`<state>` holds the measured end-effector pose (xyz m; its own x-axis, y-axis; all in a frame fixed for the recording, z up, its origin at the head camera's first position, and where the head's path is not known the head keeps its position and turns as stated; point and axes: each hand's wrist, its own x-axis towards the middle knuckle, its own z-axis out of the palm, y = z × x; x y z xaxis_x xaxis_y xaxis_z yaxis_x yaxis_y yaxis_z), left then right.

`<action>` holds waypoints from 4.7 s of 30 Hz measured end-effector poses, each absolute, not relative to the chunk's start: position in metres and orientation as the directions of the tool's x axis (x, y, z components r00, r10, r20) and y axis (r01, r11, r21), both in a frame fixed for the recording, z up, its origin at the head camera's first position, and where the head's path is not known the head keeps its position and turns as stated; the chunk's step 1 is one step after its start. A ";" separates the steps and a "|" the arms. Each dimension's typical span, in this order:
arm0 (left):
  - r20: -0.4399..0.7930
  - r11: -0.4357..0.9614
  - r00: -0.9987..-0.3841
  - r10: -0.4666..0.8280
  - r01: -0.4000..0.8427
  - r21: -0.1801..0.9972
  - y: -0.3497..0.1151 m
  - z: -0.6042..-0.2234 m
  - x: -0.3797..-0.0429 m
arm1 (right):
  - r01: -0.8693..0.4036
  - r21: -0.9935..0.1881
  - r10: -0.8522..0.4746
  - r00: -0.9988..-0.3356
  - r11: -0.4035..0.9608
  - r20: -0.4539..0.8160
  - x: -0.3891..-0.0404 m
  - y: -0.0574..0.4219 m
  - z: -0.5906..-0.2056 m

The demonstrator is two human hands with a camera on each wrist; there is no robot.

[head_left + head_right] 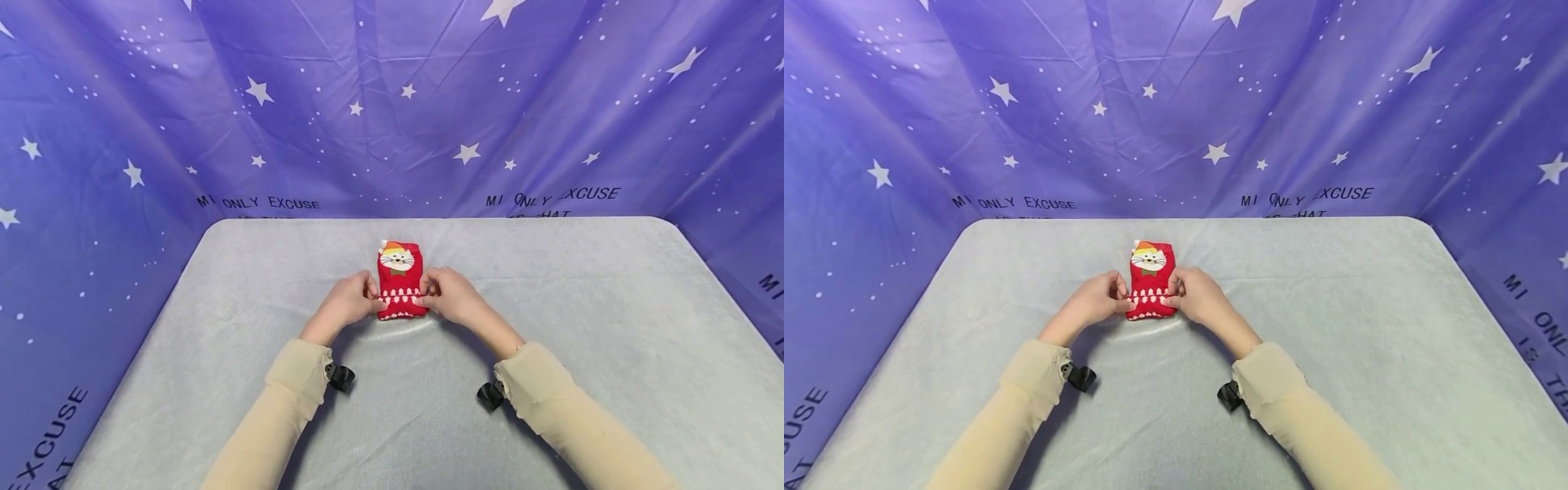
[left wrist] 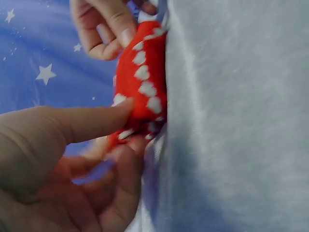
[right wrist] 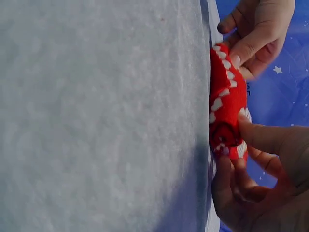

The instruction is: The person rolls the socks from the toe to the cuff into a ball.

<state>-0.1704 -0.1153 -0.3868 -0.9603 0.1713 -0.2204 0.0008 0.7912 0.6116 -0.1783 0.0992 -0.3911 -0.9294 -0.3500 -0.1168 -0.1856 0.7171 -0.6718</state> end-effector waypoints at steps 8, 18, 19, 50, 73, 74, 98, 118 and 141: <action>-0.078 0.843 -0.976 0.205 0.135 0.521 -0.111 -0.386 -0.159 | -0.347 -0.519 -0.386 -0.922 0.781 0.035 -0.170 0.097 -0.388; -0.101 0.895 -0.969 0.224 0.164 0.414 -0.111 -0.385 -0.155 | -0.386 -0.428 -0.416 -0.909 0.817 0.026 -0.167 0.096 -0.389; -0.100 0.899 -0.968 0.230 0.172 0.402 -0.110 -0.385 -0.156 | -0.387 -0.420 -0.416 -0.909 0.821 0.023 -0.167 0.095 -0.389; -0.181 0.793 -0.980 0.081 -0.046 0.607 -0.114 -0.395 -0.192 | -0.188 -0.634 -0.345 -0.929 0.750 -0.133 -0.206 0.100 -0.388; -0.104 0.786 -0.990 0.097 0.012 0.618 -0.115 -0.394 -0.189 | -0.184 -0.715 -0.353 -0.931 0.674 -0.092 -0.209 0.101 -0.394; -0.110 0.788 -0.989 0.096 0.008 0.616 -0.115 -0.394 -0.188 | -0.191 -0.718 -0.358 -0.930 0.669 -0.086 -0.208 0.102 -0.394; -0.106 0.799 -0.992 0.071 -0.007 0.601 -0.115 -0.396 -0.195 | -0.311 -0.614 -0.353 -0.934 0.726 0.057 -0.216 0.098 -0.398; -0.202 0.738 -0.979 -0.021 -0.152 0.657 -0.117 -0.399 -0.218 | -0.142 -0.707 -0.329 -0.934 0.693 -0.135 -0.242 0.105 -0.393; -0.326 0.706 -0.938 0.120 -0.150 0.693 -0.118 -0.387 -0.192 | -0.026 -0.794 -0.416 -0.862 0.608 -0.290 -0.214 0.117 -0.385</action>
<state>-0.1921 -0.1183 -0.3872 -0.9378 0.1202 -0.3256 -0.1500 0.7056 0.6925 -0.2143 0.1167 -0.3849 -0.8619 -0.4157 -0.2904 -0.0257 0.6077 -0.7937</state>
